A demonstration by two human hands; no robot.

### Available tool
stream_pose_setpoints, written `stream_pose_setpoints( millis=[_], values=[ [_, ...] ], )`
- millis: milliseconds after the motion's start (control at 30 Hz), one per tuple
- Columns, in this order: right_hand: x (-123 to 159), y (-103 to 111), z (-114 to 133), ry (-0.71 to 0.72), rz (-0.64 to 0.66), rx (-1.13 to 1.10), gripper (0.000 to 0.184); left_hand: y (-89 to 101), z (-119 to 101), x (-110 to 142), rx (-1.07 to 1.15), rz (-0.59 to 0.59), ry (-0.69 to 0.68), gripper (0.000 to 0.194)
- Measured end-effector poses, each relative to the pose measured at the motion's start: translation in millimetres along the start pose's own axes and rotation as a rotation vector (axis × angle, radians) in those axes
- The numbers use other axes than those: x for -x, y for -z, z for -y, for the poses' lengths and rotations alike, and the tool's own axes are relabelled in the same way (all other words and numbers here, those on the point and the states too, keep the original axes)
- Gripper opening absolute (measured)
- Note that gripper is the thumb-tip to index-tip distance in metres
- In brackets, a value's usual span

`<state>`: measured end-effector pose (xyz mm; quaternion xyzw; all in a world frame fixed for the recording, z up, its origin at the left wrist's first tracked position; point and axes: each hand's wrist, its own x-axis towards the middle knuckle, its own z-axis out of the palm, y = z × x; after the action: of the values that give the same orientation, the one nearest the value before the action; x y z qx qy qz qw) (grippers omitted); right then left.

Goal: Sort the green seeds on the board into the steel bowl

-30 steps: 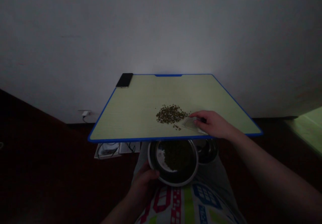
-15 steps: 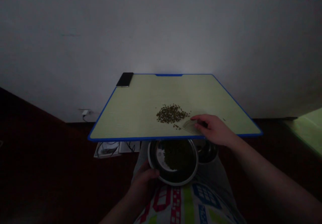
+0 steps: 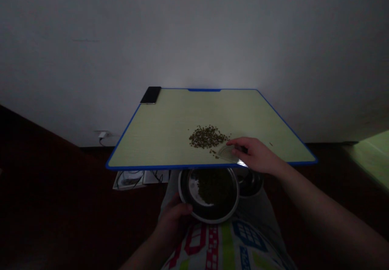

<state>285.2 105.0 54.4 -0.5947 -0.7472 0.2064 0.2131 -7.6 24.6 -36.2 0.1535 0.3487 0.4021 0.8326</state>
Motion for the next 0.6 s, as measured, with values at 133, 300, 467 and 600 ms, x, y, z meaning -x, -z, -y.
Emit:
stream_pose_setpoints(
  millis=[133,300,467,600],
  values=[
    [-0.5,-0.5,4.2,0.011,-0.009,0.01,0.034,1.8,0.4,-0.3,0.002,0.006,0.008,0.081],
    [-0.3,-3.0,6.9,-0.017,-0.033,0.047,0.035,-1.3,-0.3,0.5,-0.01,-0.012,0.008,0.081],
    [-0.1,-5.6,8.6,-0.025,-0.047,0.051,0.036,-6.3,-1.9,1.3,0.002,-0.021,0.007,0.082],
    [-1.4,-5.9,8.4,-0.002,-0.057,0.056,0.034,-5.1,-1.7,1.4,0.018,-0.028,0.004,0.081]
  ],
)
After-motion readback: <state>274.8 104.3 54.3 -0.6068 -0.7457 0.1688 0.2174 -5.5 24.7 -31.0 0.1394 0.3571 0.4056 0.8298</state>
